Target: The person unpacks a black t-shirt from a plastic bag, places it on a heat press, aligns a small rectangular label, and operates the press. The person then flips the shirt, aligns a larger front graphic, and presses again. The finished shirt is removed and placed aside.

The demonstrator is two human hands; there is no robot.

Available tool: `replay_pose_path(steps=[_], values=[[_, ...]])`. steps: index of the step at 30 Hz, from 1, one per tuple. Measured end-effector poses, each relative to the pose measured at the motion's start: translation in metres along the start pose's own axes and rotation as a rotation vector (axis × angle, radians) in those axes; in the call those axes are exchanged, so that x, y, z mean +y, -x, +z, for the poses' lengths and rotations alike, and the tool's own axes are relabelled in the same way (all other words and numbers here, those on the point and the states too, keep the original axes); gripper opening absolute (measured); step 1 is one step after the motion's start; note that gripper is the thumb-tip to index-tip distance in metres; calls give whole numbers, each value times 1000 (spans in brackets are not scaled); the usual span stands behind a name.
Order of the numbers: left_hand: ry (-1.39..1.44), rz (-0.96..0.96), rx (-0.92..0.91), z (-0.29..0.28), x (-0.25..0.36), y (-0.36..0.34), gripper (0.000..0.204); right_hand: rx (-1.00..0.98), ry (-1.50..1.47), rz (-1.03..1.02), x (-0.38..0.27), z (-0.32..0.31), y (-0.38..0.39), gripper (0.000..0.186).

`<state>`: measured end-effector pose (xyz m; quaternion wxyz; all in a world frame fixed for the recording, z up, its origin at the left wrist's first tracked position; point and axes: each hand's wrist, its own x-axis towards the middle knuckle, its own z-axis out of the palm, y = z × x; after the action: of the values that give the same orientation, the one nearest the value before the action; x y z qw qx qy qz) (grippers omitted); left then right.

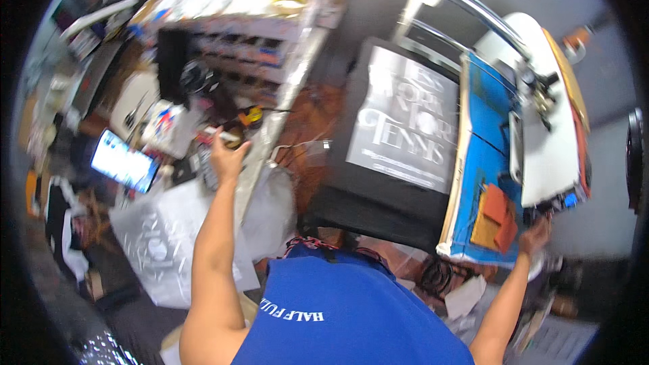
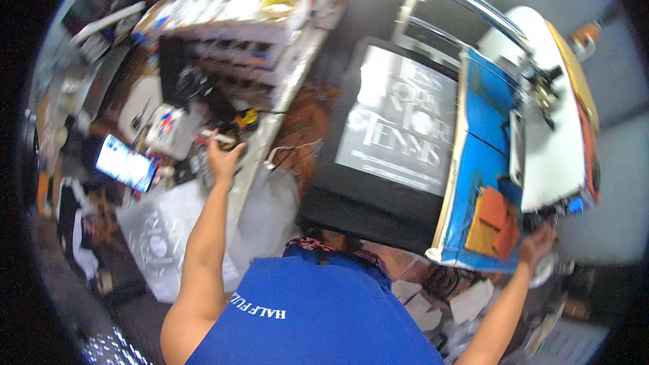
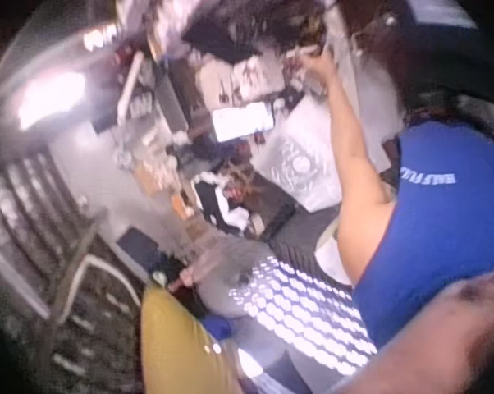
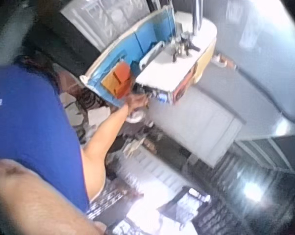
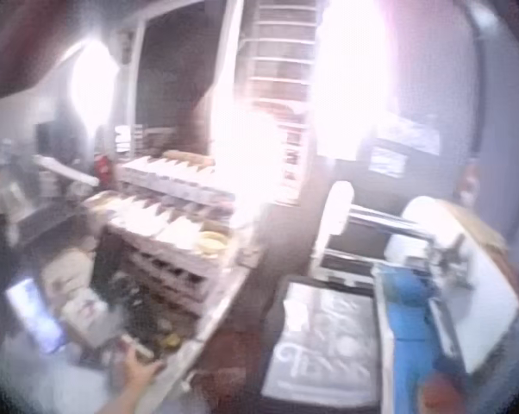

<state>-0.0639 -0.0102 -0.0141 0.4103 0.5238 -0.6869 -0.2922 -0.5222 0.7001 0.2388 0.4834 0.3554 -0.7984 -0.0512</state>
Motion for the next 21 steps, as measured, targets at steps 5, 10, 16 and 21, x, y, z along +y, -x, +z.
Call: replay_pose_path(steps=[5, 10, 16, 21], values=[[-186, 100, 4, -50, -32, -1, 91, -355, -323, 646, -29, 11, 31, 50], [-108, 108, -60, -57, -27, -3, 106, -304, -244, 726, -42, 16, 26, 60], [-143, 301, 109, -53, -8, 36, 88, -470, -135, 905, 10, 13, 28, 70], [470, -524, -671, -29, 12, 136, 38, -23, -16, 470, -96, -21, -20, 20]])
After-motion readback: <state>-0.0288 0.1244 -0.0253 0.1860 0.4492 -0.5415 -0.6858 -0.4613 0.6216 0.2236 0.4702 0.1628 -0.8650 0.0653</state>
